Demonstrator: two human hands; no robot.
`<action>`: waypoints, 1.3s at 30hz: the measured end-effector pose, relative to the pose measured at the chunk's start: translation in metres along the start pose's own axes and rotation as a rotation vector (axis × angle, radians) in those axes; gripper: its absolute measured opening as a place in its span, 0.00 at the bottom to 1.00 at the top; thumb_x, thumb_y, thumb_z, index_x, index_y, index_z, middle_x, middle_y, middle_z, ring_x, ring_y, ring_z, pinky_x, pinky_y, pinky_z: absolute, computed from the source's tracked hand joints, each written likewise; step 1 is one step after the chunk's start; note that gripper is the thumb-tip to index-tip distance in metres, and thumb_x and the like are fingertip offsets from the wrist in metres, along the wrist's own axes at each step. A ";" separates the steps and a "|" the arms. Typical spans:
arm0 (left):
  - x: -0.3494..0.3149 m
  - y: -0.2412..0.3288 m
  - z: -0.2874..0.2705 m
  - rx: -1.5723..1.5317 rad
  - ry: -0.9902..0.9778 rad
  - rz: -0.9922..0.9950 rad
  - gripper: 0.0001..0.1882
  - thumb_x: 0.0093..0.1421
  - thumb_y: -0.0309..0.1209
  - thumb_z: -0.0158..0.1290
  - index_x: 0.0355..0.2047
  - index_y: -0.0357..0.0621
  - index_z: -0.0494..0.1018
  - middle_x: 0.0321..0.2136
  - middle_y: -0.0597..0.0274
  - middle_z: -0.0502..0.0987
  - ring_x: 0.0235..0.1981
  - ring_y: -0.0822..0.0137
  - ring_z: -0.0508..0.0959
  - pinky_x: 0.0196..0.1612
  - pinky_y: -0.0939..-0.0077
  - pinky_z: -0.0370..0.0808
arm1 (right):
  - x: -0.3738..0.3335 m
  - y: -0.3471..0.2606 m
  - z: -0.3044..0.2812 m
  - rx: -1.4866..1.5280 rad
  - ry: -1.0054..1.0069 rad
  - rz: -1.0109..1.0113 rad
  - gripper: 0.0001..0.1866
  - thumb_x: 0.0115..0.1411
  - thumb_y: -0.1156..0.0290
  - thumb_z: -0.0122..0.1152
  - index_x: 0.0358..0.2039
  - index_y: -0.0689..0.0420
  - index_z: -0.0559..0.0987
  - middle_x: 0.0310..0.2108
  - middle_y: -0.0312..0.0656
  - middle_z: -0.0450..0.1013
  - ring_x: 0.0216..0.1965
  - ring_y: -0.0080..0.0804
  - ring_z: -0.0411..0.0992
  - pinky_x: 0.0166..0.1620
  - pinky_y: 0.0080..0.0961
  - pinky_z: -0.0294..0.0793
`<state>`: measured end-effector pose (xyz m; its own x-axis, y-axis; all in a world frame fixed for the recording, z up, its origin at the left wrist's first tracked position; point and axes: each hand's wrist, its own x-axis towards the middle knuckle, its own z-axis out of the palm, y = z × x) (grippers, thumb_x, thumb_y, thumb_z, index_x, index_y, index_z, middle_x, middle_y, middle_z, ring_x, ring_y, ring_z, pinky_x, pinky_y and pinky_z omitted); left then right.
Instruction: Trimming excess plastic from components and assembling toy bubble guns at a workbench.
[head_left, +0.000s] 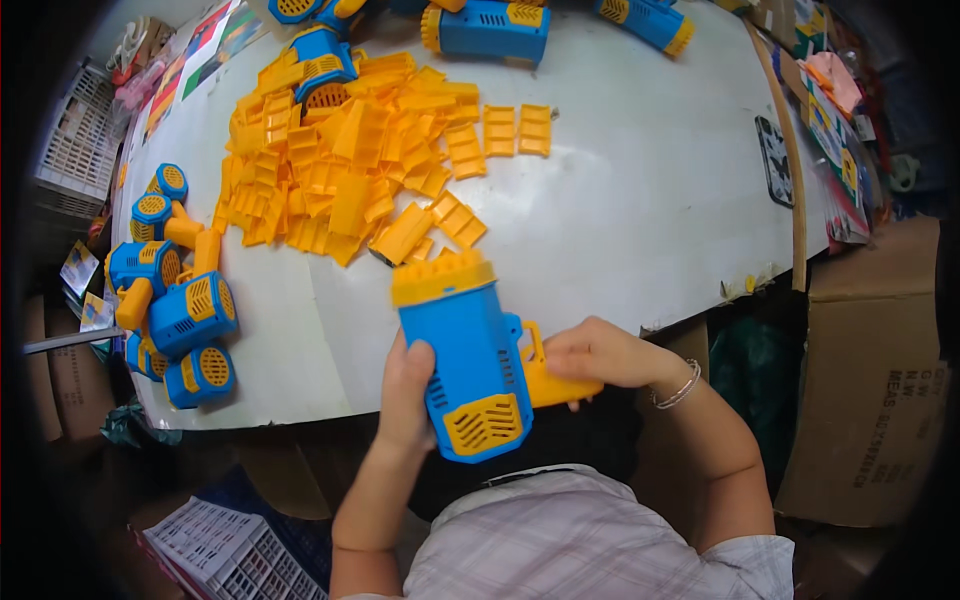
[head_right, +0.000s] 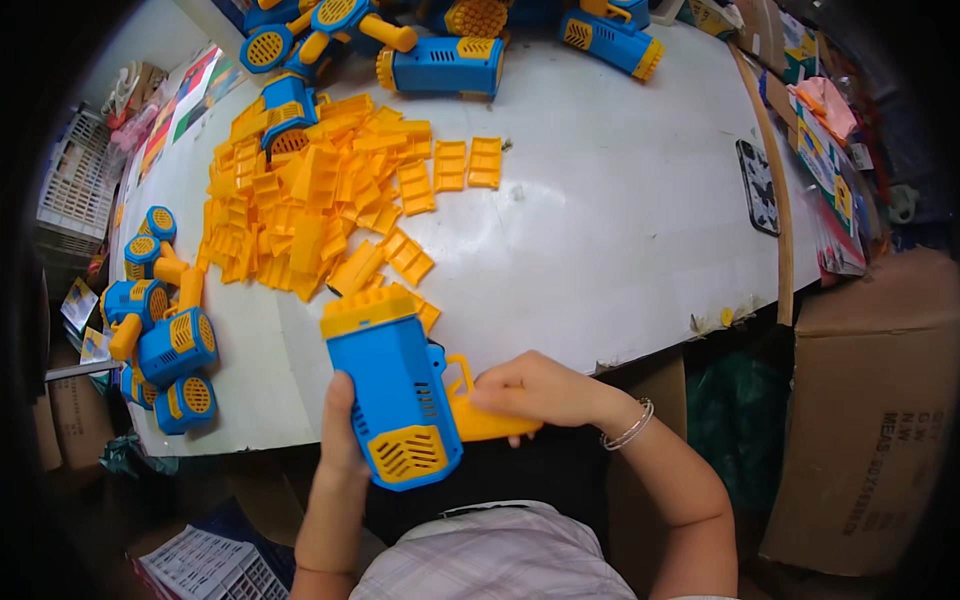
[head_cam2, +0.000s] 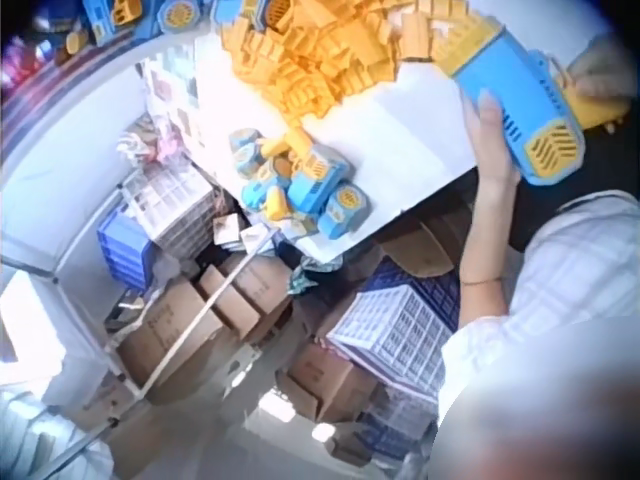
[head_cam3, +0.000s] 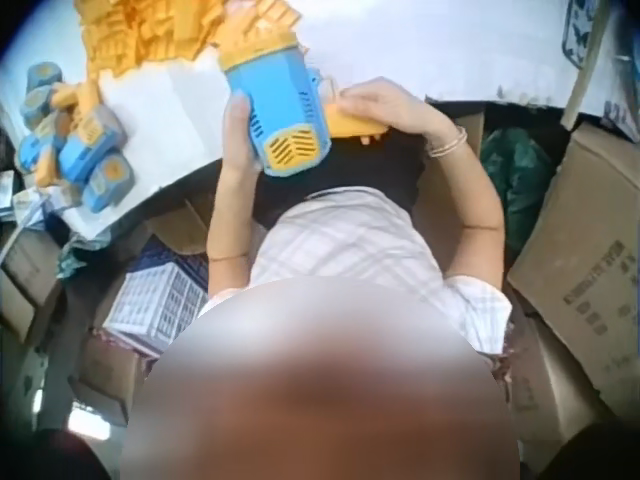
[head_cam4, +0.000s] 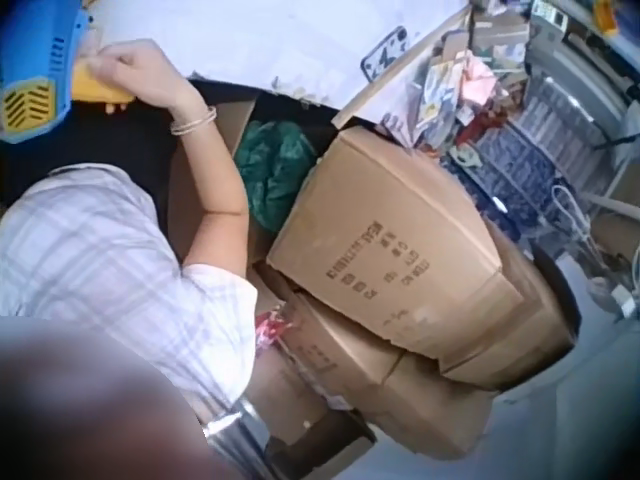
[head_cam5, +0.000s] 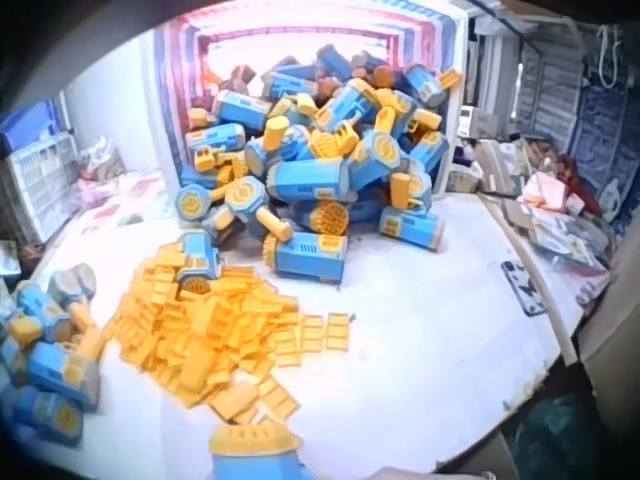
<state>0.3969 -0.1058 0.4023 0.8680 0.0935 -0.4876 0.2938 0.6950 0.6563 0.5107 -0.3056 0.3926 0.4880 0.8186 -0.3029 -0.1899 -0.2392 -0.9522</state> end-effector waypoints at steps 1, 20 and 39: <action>0.005 0.006 -0.002 -0.004 0.007 -0.008 0.38 0.54 0.51 0.49 0.55 0.37 0.52 0.47 0.52 0.66 0.47 0.61 0.70 0.51 0.65 0.66 | -0.004 -0.011 0.001 0.123 -0.136 0.097 0.15 0.62 0.63 0.44 0.30 0.61 0.73 0.22 0.39 0.71 0.18 0.24 0.67 0.23 0.19 0.66; 0.009 -0.018 0.045 0.698 0.065 0.340 0.25 0.50 0.24 0.55 0.47 0.36 0.59 0.39 0.57 0.68 0.36 0.69 0.73 0.34 0.78 0.71 | 0.000 -0.023 0.063 0.436 0.245 -0.126 0.39 0.60 0.41 0.22 0.58 0.64 0.48 0.50 0.45 0.59 0.49 0.28 0.61 0.49 0.21 0.61; -0.001 0.010 0.042 0.704 -0.028 0.229 0.14 0.53 0.26 0.52 0.39 0.36 0.64 0.32 0.56 0.64 0.32 0.69 0.72 0.30 0.80 0.69 | 0.001 -0.027 0.067 0.708 0.252 0.151 0.44 0.52 0.31 0.16 0.57 0.55 0.50 0.35 0.40 0.66 0.21 0.22 0.65 0.19 0.13 0.62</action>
<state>0.4155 -0.1288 0.4337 0.9457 0.1562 -0.2850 0.2826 0.0373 0.9585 0.4592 -0.2637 0.4211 0.5770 0.6391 -0.5085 -0.7291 0.1225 -0.6734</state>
